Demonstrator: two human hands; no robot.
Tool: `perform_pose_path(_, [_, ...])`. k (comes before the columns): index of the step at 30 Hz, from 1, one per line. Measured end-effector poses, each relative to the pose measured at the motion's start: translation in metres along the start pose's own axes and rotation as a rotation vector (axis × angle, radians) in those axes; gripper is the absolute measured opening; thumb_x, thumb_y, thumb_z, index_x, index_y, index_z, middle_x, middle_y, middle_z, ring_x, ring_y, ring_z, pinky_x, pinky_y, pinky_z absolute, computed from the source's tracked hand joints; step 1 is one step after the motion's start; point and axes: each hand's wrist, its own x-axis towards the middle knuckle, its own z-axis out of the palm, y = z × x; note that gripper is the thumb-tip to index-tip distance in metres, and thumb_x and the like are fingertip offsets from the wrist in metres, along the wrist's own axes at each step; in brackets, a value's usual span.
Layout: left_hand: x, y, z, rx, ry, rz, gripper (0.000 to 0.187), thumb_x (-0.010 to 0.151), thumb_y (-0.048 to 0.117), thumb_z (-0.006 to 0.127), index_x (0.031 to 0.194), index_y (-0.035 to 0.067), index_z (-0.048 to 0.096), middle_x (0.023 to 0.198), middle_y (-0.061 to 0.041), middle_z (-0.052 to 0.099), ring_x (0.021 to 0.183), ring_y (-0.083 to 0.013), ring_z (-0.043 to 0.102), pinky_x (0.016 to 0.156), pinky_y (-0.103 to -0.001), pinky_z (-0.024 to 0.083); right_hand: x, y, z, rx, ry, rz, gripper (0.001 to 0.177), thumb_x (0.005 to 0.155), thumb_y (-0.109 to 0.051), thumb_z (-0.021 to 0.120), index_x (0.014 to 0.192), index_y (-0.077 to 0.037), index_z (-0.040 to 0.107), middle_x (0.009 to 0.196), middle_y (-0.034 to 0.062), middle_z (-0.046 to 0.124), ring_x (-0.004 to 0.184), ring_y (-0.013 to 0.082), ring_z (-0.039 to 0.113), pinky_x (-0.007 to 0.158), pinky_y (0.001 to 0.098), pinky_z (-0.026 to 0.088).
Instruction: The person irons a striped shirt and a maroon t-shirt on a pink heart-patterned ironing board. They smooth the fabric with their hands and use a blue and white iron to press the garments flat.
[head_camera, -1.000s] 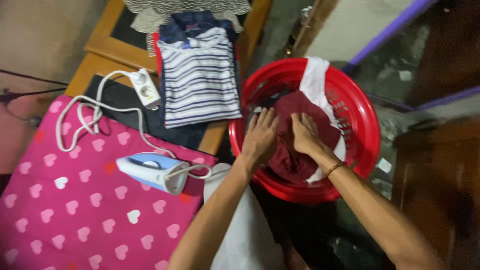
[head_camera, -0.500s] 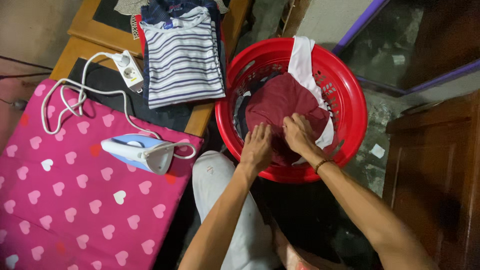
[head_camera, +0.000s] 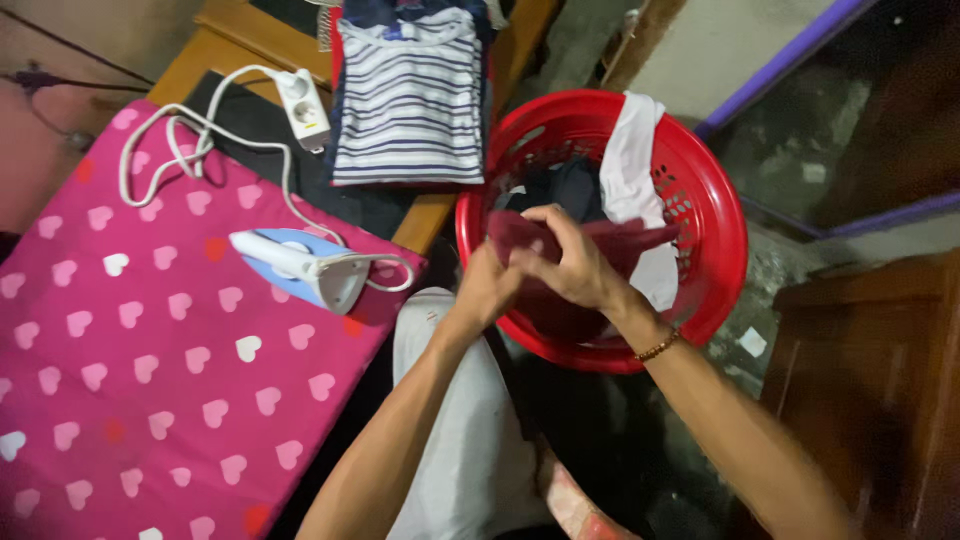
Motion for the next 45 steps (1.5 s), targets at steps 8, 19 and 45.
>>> perform_pose_path(8, [-0.063,0.102,-0.119,-0.255,0.615,-0.1,0.036,0.09,0.031,0.073,0.108,0.001,0.066,0.092,0.001,0.07,0.08,-0.0094,0.066,0.073,-0.028,0.058,0.019,-0.098,0.052,-0.138,-0.437,0.296,0.077,0.081,-0.038,0.085,0.14,0.001,0.054,0.118,0.0161,0.072,0.11,0.0197,0.072,0.096,0.0323,0.055])
perform_pose_path(19, [-0.296,0.044,-0.219,-0.189,0.556,0.011,0.045,0.098,0.026,0.063,0.139,0.009,0.052,0.129,0.002,0.064,0.117,-0.0099,0.06,0.1,-0.028,0.05,0.038,-0.226,0.216,0.633,-0.853,-0.027,0.046,0.099,-0.006,0.07,0.143,0.0,0.058,0.13,0.0046,0.069,0.118,0.0096,0.061,0.105,0.0293,0.051])
perform_pose_path(45, [-0.497,0.041,-0.333,1.262,1.016,-0.56,0.07,0.072,0.031,0.085,0.133,0.007,0.06,0.139,-0.025,0.047,0.132,-0.0433,0.041,0.111,-0.057,0.03,0.048,-0.165,0.442,-0.429,-0.623,-0.372,0.081,0.081,-0.025,0.079,0.149,-0.003,0.041,0.134,0.0307,0.047,0.119,0.0498,0.05,0.099,0.0554,0.047])
